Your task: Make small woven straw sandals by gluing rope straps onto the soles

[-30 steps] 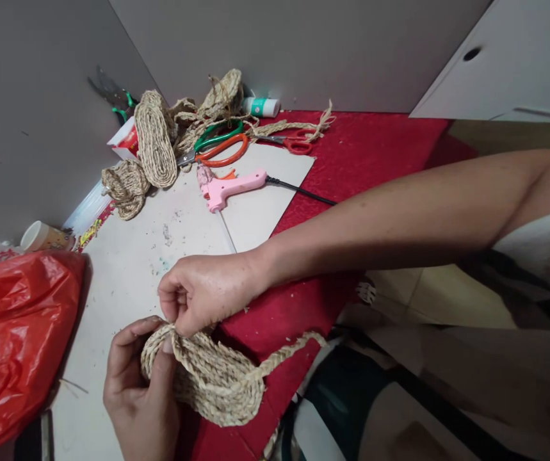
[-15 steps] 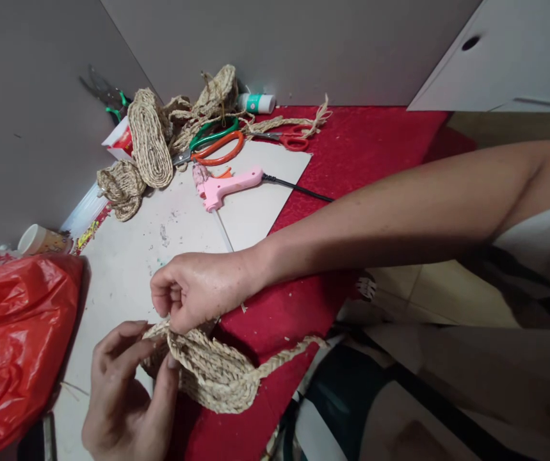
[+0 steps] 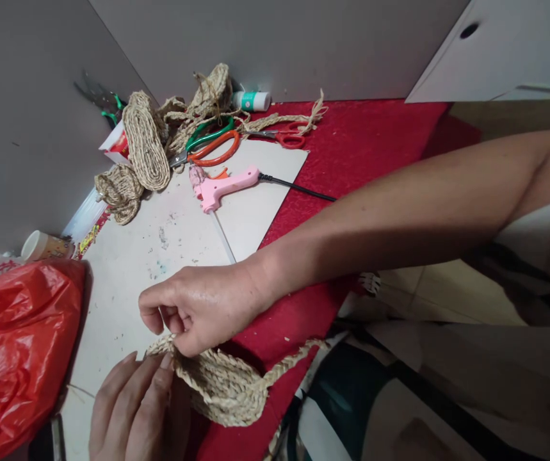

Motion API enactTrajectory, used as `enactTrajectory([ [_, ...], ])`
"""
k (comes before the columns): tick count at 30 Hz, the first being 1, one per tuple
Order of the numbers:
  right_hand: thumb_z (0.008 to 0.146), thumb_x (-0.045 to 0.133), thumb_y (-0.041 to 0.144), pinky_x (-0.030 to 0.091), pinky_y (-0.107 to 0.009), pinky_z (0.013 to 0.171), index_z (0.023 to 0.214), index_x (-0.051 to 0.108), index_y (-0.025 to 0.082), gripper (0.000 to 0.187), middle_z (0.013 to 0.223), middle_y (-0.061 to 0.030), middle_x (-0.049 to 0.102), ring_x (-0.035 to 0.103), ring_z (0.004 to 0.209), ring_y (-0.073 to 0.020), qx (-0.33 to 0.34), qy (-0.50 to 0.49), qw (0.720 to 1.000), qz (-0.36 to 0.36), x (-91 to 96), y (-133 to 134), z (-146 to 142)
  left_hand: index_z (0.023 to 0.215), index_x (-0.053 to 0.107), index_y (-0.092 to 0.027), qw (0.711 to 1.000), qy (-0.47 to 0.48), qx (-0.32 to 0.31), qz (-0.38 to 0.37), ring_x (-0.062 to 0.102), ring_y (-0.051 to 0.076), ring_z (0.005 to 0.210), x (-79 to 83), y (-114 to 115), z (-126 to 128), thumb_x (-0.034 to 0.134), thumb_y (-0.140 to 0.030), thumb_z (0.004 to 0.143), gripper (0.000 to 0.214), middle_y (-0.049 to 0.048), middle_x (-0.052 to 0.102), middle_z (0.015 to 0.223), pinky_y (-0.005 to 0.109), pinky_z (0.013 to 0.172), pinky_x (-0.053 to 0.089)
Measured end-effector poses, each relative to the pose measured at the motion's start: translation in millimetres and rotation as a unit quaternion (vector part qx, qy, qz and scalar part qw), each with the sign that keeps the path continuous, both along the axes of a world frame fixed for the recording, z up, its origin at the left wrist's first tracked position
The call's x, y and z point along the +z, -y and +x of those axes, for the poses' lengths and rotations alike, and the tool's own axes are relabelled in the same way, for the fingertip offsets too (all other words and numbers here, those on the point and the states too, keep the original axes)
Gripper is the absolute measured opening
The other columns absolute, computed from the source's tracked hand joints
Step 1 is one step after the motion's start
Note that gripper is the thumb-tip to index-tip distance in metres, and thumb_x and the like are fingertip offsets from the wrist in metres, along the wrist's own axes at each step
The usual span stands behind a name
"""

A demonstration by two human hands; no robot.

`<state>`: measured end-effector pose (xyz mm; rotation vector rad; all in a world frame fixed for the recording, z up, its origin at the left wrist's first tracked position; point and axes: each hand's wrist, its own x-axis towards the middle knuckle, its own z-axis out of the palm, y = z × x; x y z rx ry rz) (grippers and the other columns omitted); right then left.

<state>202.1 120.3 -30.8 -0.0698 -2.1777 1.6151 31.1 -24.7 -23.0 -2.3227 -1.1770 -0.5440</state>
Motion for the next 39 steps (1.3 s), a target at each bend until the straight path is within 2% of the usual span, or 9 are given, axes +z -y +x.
enactTrajectory([
  [7, 0.074, 0.049, 0.008, 0.038, -0.018, 0.063, 0.085, 0.037, 0.018, 0.018, 0.074, 0.0024, 0.047, 0.046, 0.067, -0.0082, 0.004, -0.053, 0.995, 0.079, -4.7, 1, 4, 0.101, 0.063, -0.011, 0.999, -0.021, 0.032, 0.01, 0.063, 0.023, 0.081, 0.1, -4, 9, 0.075, -0.007, 0.064, 0.04, 0.011, 0.071, 0.082, 0.036, 0.08, 0.05],
  [12, 0.075, 0.046, 0.007, 0.037, -0.019, 0.064, 0.086, 0.036, 0.018, 0.018, 0.073, 0.003, 0.047, 0.045, 0.063, -0.0073, 0.0, -0.076, 0.993, 0.094, -7.0, 1, 4, 0.11, 0.064, -0.01, 0.999, 0.014, 0.027, -0.022, 0.063, 0.027, 0.09, -1.3, 9, 0, 0.074, -0.001, 0.061, 0.051, 0.0145, 0.07, 0.089, 0.039, 0.081, 0.048],
  [15, 0.075, 0.045, 0.007, 0.036, -0.019, 0.064, 0.086, 0.036, 0.018, 0.018, 0.075, 0.0027, 0.047, 0.044, 0.063, -0.007, -0.008, -0.096, 0.99, 0.104, -8.2, 1, 3, 0.117, 0.062, -0.016, 0.995, 0.061, 0.066, -0.053, 0.062, 0.026, 0.092, -0.7, 9, 5, 0.068, -0.007, 0.071, 0.048, 0.0126, 0.068, 0.094, 0.04, 0.081, 0.046],
  [18, 0.076, 0.044, 0.008, 0.036, -0.02, 0.064, 0.086, 0.036, 0.018, 0.017, 0.075, 0.0021, 0.047, 0.045, 0.065, -0.0076, -0.002, -0.104, 0.988, 0.116, -8.8, 2, 3, 0.116, 0.062, -0.017, 0.994, 0.091, 0.055, -0.032, 0.061, 0.023, 0.085, 0.3, 3, 15, 0.064, -0.011, 0.076, 0.04, 0.0101, 0.066, 0.088, 0.037, 0.078, 0.046],
  [23, 0.076, 0.047, 0.006, 0.037, -0.02, 0.064, 0.084, 0.036, 0.018, 0.018, 0.079, 0.0009, 0.048, 0.044, 0.066, -0.0073, 0.017, -0.089, 0.991, 0.099, -6.2, 3, 5, 0.111, 0.063, -0.012, 0.997, 0.061, 0.052, -0.012, 0.063, 0.023, 0.086, 0.6, -2, 15, 0.064, -0.001, 0.074, 0.039, 0.0113, 0.068, 0.086, 0.036, 0.079, 0.046],
  [27, 0.072, 0.052, 0.005, 0.038, -0.017, 0.062, 0.083, 0.04, 0.017, 0.021, 0.076, 0.0027, 0.047, 0.044, 0.065, -0.0059, 0.015, -0.059, 0.997, 0.041, -1.2, 3, 4, 0.114, 0.065, -0.016, 0.998, 0.063, 0.016, 0.012, 0.066, 0.024, 0.089, -4.3, 0, 1, 0.07, -0.002, 0.07, 0.046, 0.0088, 0.072, 0.088, 0.036, 0.079, 0.05],
  [30, 0.07, 0.054, 0.004, 0.041, -0.017, 0.059, 0.083, 0.043, 0.016, 0.021, 0.072, 0.0044, 0.047, 0.044, 0.062, -0.0051, 0.016, -0.027, 0.998, -0.063, 2.2, 1, 1, 0.113, 0.065, -0.017, 0.998, 0.059, 0.02, 0.015, 0.067, 0.024, 0.088, -6.5, 2, -7, 0.073, -0.005, 0.068, 0.047, 0.0085, 0.073, 0.087, 0.035, 0.078, 0.051],
  [35, 0.075, 0.054, 0.011, 0.053, -0.025, 0.053, 0.087, 0.042, 0.017, 0.018, 0.066, 0.005, 0.049, 0.056, 0.059, -0.0104, 0.061, 0.062, 0.947, -0.308, -1.9, -3, -6, 0.107, 0.066, -0.02, 0.994, 0.082, 0.063, -0.024, 0.067, 0.024, 0.089, -6.5, 4, -10, 0.074, -0.009, 0.069, 0.041, 0.008, 0.073, 0.091, 0.036, 0.079, 0.052],
  [39, 0.07, 0.062, 0.018, 0.054, -0.022, 0.056, 0.081, 0.052, 0.013, 0.016, 0.068, 0.0024, 0.053, 0.055, 0.065, -0.0093, 0.096, 0.069, 0.923, -0.366, -9.6, -8, -8, 0.102, 0.066, -0.02, 0.993, 0.092, 0.067, -0.032, 0.067, 0.023, 0.087, -7.3, 3, -11, 0.072, -0.011, 0.071, 0.033, 0.0079, 0.073, 0.089, 0.037, 0.078, 0.052],
])
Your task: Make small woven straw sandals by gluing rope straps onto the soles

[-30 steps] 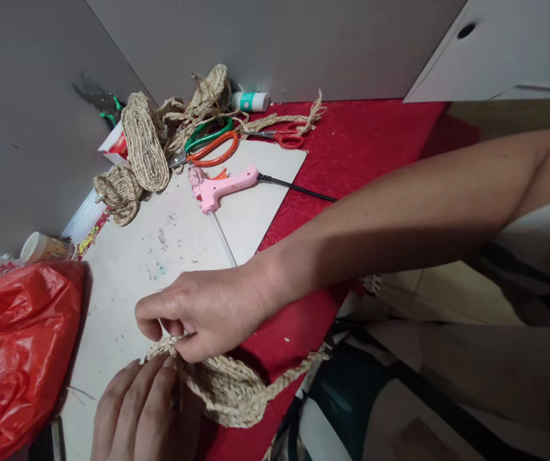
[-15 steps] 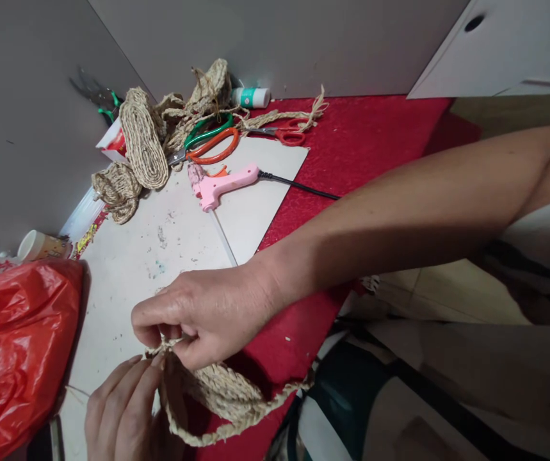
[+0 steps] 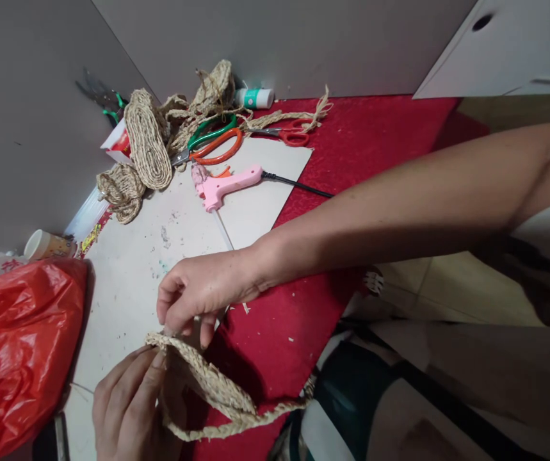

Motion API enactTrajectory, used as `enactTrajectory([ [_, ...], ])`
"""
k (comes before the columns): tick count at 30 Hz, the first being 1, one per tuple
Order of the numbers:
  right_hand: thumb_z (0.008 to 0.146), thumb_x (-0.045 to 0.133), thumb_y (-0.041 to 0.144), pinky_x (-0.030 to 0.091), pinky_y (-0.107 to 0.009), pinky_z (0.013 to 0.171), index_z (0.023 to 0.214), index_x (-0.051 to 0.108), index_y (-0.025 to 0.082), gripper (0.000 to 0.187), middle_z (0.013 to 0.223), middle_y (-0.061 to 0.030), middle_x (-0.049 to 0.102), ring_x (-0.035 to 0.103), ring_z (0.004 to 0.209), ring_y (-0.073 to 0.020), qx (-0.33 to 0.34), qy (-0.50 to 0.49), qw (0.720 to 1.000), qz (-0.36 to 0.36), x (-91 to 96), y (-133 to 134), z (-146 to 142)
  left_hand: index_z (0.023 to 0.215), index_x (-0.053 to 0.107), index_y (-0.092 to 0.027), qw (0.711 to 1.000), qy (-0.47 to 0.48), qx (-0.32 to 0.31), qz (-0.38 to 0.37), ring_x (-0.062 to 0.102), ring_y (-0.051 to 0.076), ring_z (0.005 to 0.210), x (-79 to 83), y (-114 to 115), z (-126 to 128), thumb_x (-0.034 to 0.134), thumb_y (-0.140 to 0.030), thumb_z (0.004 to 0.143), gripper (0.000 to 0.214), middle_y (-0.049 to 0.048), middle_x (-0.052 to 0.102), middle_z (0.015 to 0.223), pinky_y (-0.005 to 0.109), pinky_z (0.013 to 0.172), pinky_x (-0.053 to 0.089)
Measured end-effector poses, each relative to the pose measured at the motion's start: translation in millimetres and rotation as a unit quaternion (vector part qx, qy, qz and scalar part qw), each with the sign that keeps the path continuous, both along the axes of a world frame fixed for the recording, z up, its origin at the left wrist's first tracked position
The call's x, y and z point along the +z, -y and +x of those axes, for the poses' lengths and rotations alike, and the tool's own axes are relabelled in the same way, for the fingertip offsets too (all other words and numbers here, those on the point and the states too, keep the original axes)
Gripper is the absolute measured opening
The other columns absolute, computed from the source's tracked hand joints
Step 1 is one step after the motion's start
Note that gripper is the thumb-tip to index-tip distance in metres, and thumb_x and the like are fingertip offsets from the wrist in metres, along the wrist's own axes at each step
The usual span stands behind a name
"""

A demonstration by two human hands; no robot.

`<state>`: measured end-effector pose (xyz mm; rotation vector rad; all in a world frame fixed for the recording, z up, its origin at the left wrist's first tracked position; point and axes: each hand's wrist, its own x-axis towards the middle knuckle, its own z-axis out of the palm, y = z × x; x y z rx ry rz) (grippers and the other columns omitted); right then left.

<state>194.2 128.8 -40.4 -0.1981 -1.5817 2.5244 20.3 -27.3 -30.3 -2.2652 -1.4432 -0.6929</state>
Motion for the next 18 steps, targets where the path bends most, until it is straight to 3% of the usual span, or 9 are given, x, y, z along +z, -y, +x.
enactTrajectory([
  [5, 0.071, 0.066, 0.021, 0.051, -0.017, 0.06, 0.079, 0.059, 0.012, 0.014, 0.075, 0.001, 0.058, 0.056, 0.071, -0.0073, 0.03, 0.018, 0.999, -0.022, 0.7, -4.6, 1.3, 0.099, 0.067, -0.021, 1.0, 0.009, -0.017, 0.021, 0.067, 0.023, 0.084, -1.5, 0.8, -1.5, 0.074, -0.007, 0.067, 0.035, 0.0063, 0.072, 0.086, 0.036, 0.076, 0.053],
  [10, 0.074, 0.066, 0.018, 0.052, -0.02, 0.059, 0.079, 0.058, 0.012, 0.011, 0.069, 0.0024, 0.057, 0.056, 0.065, -0.0077, 0.025, 0.026, 0.999, -0.037, 0.8, -1.8, 1.0, 0.107, 0.067, -0.019, 0.999, 0.008, -0.028, 0.018, 0.067, 0.025, 0.088, -0.4, 1.7, -3.1, 0.075, -0.005, 0.065, 0.044, 0.0082, 0.072, 0.091, 0.04, 0.079, 0.053],
  [15, 0.076, 0.065, 0.015, 0.056, -0.025, 0.065, 0.082, 0.056, 0.012, 0.011, 0.074, 0.0017, 0.06, 0.059, 0.07, -0.0093, 0.084, -0.016, 0.991, -0.107, -4.4, -0.9, 0.2, 0.1, 0.069, -0.016, 0.997, 0.011, -0.06, 0.043, 0.066, 0.025, 0.083, 0.1, 0.0, -2.2, 0.078, -0.002, 0.06, 0.044, 0.0081, 0.071, 0.089, 0.039, 0.075, 0.054],
  [18, 0.079, 0.061, 0.011, 0.056, -0.026, 0.065, 0.083, 0.056, 0.011, 0.006, 0.073, 0.0017, 0.059, 0.059, 0.068, -0.0089, 0.101, -0.009, 0.987, -0.122, -4.9, -3.2, 0.9, 0.102, 0.068, -0.018, 0.998, 0.05, -0.038, 0.015, 0.066, 0.026, 0.086, -0.3, 2.7, -0.9, 0.077, -0.006, 0.064, 0.041, 0.0081, 0.07, 0.093, 0.042, 0.076, 0.054],
])
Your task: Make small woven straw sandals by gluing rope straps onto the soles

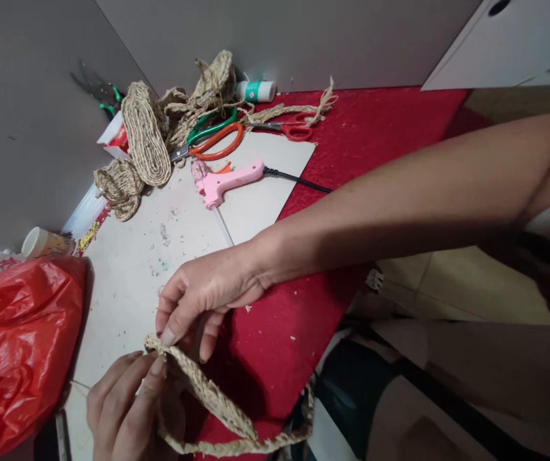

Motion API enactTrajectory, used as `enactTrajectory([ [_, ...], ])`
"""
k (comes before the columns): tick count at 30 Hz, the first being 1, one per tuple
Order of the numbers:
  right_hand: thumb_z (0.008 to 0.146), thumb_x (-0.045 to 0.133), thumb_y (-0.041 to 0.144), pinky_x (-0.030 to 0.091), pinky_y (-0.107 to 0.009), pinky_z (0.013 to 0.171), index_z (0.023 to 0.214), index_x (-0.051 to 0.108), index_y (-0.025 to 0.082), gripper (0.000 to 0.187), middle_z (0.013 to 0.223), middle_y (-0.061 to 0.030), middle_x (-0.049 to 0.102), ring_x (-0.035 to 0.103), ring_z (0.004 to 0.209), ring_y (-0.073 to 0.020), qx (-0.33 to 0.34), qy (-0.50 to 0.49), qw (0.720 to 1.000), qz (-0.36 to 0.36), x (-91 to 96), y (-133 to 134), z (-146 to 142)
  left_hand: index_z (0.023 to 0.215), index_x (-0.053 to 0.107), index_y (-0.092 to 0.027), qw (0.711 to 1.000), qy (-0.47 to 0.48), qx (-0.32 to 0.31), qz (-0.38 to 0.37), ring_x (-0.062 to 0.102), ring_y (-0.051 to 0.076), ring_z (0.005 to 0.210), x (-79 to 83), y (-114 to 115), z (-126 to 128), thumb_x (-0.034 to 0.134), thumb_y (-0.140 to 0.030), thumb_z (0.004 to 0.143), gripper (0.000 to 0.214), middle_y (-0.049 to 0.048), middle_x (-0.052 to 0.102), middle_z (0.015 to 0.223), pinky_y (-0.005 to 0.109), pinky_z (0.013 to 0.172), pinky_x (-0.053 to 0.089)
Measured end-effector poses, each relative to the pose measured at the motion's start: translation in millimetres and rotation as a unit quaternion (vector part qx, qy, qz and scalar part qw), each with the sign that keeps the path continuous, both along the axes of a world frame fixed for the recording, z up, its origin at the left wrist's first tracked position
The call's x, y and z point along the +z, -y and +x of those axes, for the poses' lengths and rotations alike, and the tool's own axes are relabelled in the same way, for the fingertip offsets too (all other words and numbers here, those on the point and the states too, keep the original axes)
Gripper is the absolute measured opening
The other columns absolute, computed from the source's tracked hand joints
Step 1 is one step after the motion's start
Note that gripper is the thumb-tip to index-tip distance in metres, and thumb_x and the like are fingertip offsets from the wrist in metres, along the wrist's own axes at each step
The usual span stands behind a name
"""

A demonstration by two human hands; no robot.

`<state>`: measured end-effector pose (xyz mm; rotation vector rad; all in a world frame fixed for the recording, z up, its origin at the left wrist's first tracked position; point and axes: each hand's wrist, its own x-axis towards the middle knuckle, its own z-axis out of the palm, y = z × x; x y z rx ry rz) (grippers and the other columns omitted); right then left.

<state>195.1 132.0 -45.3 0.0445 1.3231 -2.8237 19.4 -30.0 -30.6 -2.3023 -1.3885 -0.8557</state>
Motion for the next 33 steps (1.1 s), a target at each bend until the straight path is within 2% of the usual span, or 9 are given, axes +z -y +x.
enactTrajectory([
  [4, 0.079, 0.058, 0.006, 0.055, -0.026, 0.065, 0.082, 0.055, 0.011, 0.006, 0.071, 0.0022, 0.059, 0.059, 0.066, -0.0088, -0.004, 0.003, 1.0, 0.013, 1.5, -3, 0, 0.1, 0.067, -0.023, 0.995, 0.069, 0.056, -0.052, 0.062, 0.023, 0.09, -0.4, -3, 8, 0.075, -0.01, 0.068, 0.035, 0.0054, 0.065, 0.1, 0.04, 0.078, 0.051],
  [7, 0.078, 0.059, 0.003, 0.055, -0.024, 0.063, 0.08, 0.055, 0.01, 0.008, 0.068, 0.0026, 0.06, 0.061, 0.062, -0.0084, -0.005, 0.029, 0.999, 0.016, 3.0, -3, -2, 0.089, 0.067, -0.021, 0.982, 0.16, 0.103, -0.004, 0.061, 0.017, 0.091, -2.4, -13, 21, 0.072, -0.008, 0.07, 0.023, 0.0042, 0.061, 0.103, 0.034, 0.081, 0.049],
  [11, 0.077, 0.059, 0.0, 0.055, -0.024, 0.062, 0.078, 0.056, 0.011, 0.011, 0.069, 0.0029, 0.061, 0.062, 0.061, -0.0082, -0.01, 0.053, 0.999, 0.01, 6.1, -2, -4, 0.088, 0.067, -0.019, 0.957, 0.274, 0.094, -0.024, 0.061, 0.021, 0.102, -5.6, -21, 35, 0.067, -0.008, 0.075, 0.018, 0.0056, 0.066, 0.099, 0.037, 0.09, 0.047],
  [14, 0.079, 0.057, 0.001, 0.055, -0.023, 0.061, 0.078, 0.057, 0.012, 0.011, 0.069, 0.0034, 0.061, 0.061, 0.059, -0.0071, -0.023, 0.05, 0.998, 0.003, 8.7, -3, -2, 0.099, 0.065, -0.021, 0.926, 0.359, 0.092, -0.074, 0.062, 0.02, 0.103, -5.5, -18, 35, 0.069, -0.008, 0.073, 0.029, 0.0055, 0.067, 0.11, 0.031, 0.086, 0.05],
  [16, 0.079, 0.058, 0.003, 0.055, -0.022, 0.061, 0.079, 0.058, 0.011, 0.009, 0.068, 0.0034, 0.061, 0.06, 0.058, -0.0069, -0.017, 0.043, 0.999, -0.001, 9.5, -4, -1, 0.107, 0.064, -0.023, 0.893, 0.412, 0.126, -0.126, 0.065, 0.017, 0.097, -3.3, -14, 32, 0.074, -0.012, 0.071, 0.039, 0.0047, 0.066, 0.116, 0.024, 0.08, 0.052],
  [20, 0.081, 0.059, 0.009, 0.055, -0.024, 0.062, 0.082, 0.059, 0.008, 0.001, 0.068, 0.0008, 0.062, 0.061, 0.06, -0.0082, 0.011, 0.038, 0.999, 0.003, 6.2, -8, -3, 0.106, 0.066, -0.023, 0.82, 0.491, 0.204, -0.212, 0.067, 0.013, 0.074, 2.9, -8, 27, 0.081, -0.022, 0.063, 0.046, 0.0018, 0.071, 0.096, 0.018, 0.064, 0.053],
  [23, 0.08, 0.062, 0.012, 0.055, -0.025, 0.062, 0.083, 0.06, 0.008, 0.006, 0.068, 0.0005, 0.063, 0.061, 0.06, -0.0086, 0.012, 0.028, 0.999, 0.024, 2.7, -9, -4, 0.103, 0.066, -0.023, 0.778, 0.533, 0.226, -0.245, 0.066, 0.013, 0.067, 4.4, -7, 27, 0.084, -0.025, 0.059, 0.048, 0.0013, 0.07, 0.085, 0.019, 0.059, 0.054],
  [29, 0.085, 0.053, 0.008, 0.055, -0.024, 0.062, 0.08, 0.057, 0.011, 0.006, 0.065, 0.0027, 0.061, 0.061, 0.059, -0.008, 0.013, 0.045, 0.998, 0.036, 3.8, -6, -1, 0.102, 0.065, -0.023, 0.741, 0.563, 0.23, -0.286, 0.064, 0.016, 0.066, 0.0, -3, 22, 0.083, -0.026, 0.06, 0.046, 0.0021, 0.069, 0.084, 0.024, 0.059, 0.054],
  [33, 0.084, 0.057, 0.007, 0.055, -0.023, 0.063, 0.082, 0.056, 0.009, 0.002, 0.065, 0.0018, 0.062, 0.062, 0.061, -0.0079, 0.032, 0.035, 0.998, 0.043, 1.4, -5, -4, 0.096, 0.064, -0.022, 0.721, 0.579, 0.223, -0.309, 0.062, 0.015, 0.062, -0.6, -2, 22, 0.083, -0.026, 0.06, 0.041, 0.0006, 0.066, 0.079, 0.023, 0.055, 0.052],
])
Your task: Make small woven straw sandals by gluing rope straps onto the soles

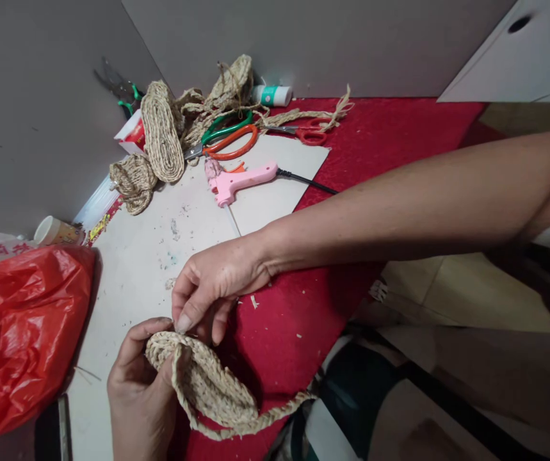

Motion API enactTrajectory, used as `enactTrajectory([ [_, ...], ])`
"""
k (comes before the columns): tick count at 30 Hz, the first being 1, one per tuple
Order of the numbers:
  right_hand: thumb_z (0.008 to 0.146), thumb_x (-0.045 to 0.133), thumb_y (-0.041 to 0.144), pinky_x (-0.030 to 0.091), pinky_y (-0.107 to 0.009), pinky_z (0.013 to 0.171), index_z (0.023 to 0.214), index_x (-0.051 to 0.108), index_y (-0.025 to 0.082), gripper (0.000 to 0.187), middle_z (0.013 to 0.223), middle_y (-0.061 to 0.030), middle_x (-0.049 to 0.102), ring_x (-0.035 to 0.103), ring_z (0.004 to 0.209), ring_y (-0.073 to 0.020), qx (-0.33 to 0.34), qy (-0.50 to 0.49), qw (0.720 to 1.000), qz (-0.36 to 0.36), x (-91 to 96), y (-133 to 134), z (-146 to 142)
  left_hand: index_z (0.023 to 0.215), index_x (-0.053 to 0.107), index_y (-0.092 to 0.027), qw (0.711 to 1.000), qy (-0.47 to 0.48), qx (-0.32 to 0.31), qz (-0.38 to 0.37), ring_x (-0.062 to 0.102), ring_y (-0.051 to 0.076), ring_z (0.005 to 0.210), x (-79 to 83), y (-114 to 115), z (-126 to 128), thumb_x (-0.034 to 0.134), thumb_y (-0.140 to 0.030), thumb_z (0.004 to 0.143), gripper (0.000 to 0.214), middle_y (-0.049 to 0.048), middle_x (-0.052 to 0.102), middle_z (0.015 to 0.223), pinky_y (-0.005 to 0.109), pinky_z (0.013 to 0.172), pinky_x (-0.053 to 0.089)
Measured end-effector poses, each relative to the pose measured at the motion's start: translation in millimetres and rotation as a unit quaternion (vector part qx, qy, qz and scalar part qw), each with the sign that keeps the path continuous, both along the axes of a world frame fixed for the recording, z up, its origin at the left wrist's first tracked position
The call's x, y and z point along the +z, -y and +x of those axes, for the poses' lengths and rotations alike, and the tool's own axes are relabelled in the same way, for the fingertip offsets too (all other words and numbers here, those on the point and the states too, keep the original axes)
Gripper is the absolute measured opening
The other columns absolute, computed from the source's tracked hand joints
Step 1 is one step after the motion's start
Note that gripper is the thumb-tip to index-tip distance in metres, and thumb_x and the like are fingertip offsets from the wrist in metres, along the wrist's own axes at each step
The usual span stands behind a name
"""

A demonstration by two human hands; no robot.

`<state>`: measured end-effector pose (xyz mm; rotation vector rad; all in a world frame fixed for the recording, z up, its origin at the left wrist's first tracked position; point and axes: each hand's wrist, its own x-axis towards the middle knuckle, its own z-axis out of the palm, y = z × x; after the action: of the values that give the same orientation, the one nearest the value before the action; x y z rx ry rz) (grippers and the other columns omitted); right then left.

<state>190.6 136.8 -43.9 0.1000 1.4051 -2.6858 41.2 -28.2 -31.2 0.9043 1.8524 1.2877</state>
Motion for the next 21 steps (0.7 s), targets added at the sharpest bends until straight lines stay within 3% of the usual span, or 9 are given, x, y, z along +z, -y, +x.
enactTrajectory([
  [9, 0.087, 0.057, 0.013, 0.05, -0.021, 0.061, 0.083, 0.054, 0.009, 0.006, 0.065, 0.002, 0.057, 0.058, 0.056, -0.0071, 0.007, -0.049, 0.994, 0.098, 1.2, 0, -1, 0.081, 0.06, -0.021, 0.989, 0.137, -0.04, 0.036, 0.054, 0.008, 0.051, 3.6, -5, 11, 0.078, -0.026, 0.067, 0.023, -0.0026, 0.058, 0.07, 0.018, 0.05, 0.045],
  [15, 0.089, 0.052, 0.01, 0.051, -0.022, 0.062, 0.083, 0.052, 0.009, 0.006, 0.064, 0.0011, 0.059, 0.06, 0.059, -0.0085, 0.031, -0.059, 0.997, 0.05, -1.0, -2, -2, 0.081, 0.061, -0.02, 0.983, 0.172, -0.041, 0.056, 0.062, 0.013, 0.064, 3.7, -7, 10, 0.078, -0.022, 0.065, 0.023, -0.0006, 0.061, 0.082, 0.022, 0.058, 0.05],
  [21, 0.089, 0.052, 0.009, 0.051, -0.023, 0.063, 0.083, 0.051, 0.008, 0.006, 0.067, -0.0002, 0.06, 0.061, 0.06, -0.0087, 0.04, -0.051, 0.997, 0.039, -0.6, -4, -3, 0.081, 0.063, -0.02, 0.98, 0.187, 0.004, 0.066, 0.064, 0.014, 0.07, 3.2, -6, 9, 0.079, -0.026, 0.063, 0.025, 0.0002, 0.063, 0.089, 0.026, 0.064, 0.054],
])
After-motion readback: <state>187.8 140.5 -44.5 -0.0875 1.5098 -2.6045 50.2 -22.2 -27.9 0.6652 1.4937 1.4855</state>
